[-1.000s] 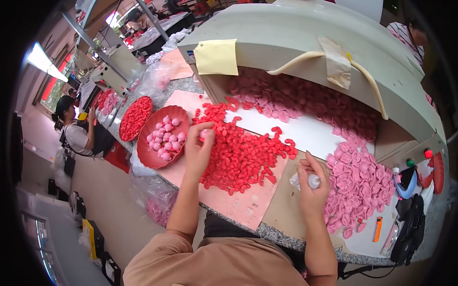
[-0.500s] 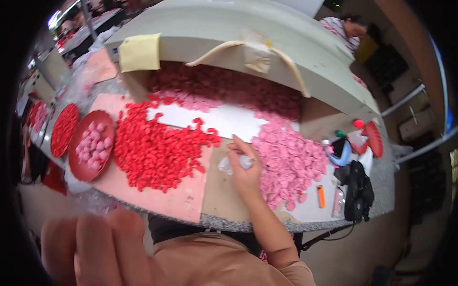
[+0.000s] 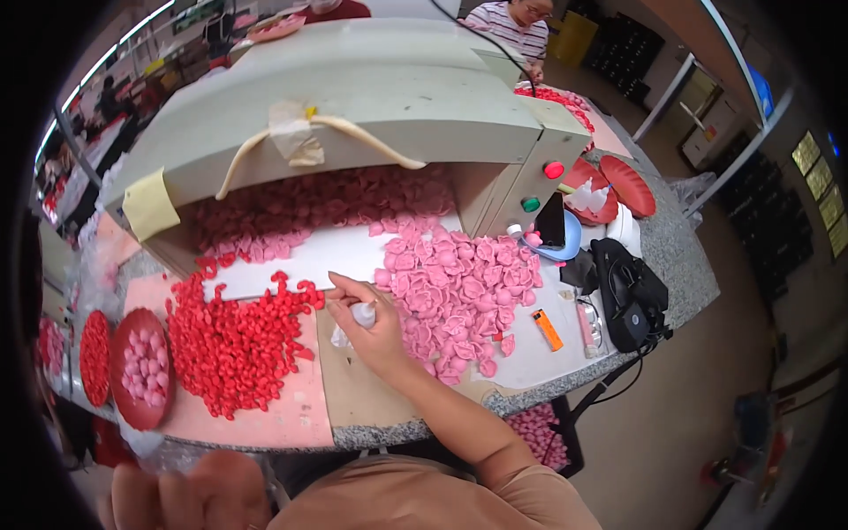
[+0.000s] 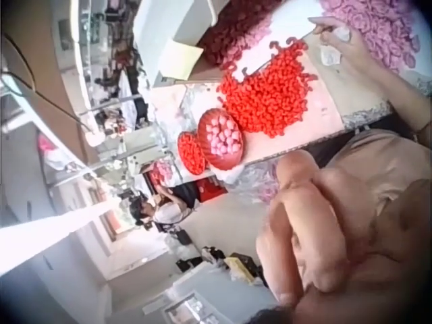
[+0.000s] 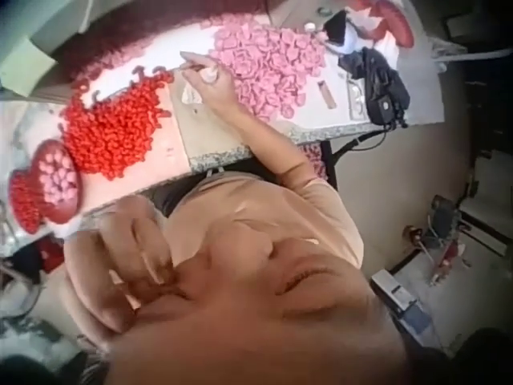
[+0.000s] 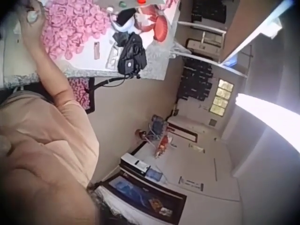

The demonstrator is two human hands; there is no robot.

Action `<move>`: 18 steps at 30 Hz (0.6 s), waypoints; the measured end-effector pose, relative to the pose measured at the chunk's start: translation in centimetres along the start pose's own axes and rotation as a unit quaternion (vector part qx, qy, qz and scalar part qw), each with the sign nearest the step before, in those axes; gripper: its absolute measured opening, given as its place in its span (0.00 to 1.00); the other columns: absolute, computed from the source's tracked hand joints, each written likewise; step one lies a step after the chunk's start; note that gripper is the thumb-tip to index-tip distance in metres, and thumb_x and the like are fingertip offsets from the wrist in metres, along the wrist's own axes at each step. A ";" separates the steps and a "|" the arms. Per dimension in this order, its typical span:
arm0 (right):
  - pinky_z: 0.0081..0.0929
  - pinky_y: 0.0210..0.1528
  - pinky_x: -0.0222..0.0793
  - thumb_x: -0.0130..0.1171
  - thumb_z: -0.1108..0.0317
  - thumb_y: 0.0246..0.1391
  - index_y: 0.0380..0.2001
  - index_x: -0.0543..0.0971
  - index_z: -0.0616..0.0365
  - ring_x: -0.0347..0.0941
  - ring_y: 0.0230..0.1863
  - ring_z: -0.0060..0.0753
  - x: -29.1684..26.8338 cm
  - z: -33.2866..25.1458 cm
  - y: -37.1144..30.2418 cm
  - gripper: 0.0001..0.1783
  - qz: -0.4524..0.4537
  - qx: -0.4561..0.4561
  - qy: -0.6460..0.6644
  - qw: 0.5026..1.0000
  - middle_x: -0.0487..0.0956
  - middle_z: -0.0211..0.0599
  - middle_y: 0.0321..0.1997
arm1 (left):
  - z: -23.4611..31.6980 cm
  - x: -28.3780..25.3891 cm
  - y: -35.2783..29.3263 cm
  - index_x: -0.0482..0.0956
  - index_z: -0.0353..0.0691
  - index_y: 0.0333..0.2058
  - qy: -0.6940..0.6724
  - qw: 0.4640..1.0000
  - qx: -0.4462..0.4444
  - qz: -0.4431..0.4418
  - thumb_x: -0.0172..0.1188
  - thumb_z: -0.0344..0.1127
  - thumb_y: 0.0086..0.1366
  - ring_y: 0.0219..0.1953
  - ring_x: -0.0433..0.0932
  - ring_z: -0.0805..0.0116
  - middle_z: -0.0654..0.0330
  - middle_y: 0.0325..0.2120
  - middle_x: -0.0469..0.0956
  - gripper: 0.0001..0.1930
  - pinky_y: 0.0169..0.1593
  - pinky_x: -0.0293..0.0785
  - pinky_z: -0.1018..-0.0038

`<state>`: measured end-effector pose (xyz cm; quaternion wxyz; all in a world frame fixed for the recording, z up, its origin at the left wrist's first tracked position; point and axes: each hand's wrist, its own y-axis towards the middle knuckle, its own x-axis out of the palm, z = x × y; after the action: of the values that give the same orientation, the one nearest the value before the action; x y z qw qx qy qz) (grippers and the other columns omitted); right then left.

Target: Apply glue and assemble small pink and red toy components at a factory workbench.

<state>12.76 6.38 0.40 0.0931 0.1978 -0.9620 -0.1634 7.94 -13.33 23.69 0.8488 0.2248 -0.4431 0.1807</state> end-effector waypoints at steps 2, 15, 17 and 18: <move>0.18 0.45 0.66 0.54 0.73 0.55 0.53 0.70 0.64 0.69 0.38 0.19 -4.8 0.3 0.9 0.21 0.081 0.010 0.015 0.997 0.76 0.33 0.40 | 0.2 -2.5 0.8 0.67 0.48 0.18 0.150 0.977 -0.150 0.001 0.54 0.30 0.60 0.27 0.67 0.74 0.69 0.23 0.70 0.12 0.32 0.68 0.80; 0.13 0.15 0.53 0.43 0.52 0.63 0.45 0.67 0.61 0.58 0.14 0.15 -6.2 -2.4 2.6 0.21 0.280 -0.065 0.119 0.950 0.71 0.31 0.27 | -20.3 -21.2 23.9 0.73 0.38 0.49 0.635 0.710 -0.068 -0.297 0.58 0.30 0.58 0.43 0.75 0.66 0.57 0.42 0.77 0.18 0.46 0.72 0.71; 0.13 0.16 0.53 0.44 0.54 0.63 0.45 0.67 0.60 0.57 0.14 0.14 -6.0 -2.1 2.7 0.19 0.276 -0.055 0.120 0.952 0.71 0.30 0.27 | -23.4 -22.7 24.5 0.74 0.39 0.48 0.670 0.669 -0.008 -0.321 0.59 0.31 0.57 0.43 0.75 0.61 0.55 0.41 0.76 0.18 0.46 0.71 0.69; 0.13 0.16 0.53 0.44 0.54 0.63 0.45 0.67 0.60 0.57 0.14 0.14 -5.9 -1.9 2.8 0.19 0.272 -0.052 0.121 0.953 0.71 0.30 0.27 | -24.4 -22.6 24.6 0.74 0.39 0.47 0.701 0.622 0.051 -0.346 0.59 0.31 0.56 0.42 0.75 0.57 0.52 0.40 0.76 0.18 0.47 0.70 0.67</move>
<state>17.60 10.75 2.50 0.2603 -0.0584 -0.9509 -0.1568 -0.38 17.91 -2.03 0.8894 0.2095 0.4062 -0.0014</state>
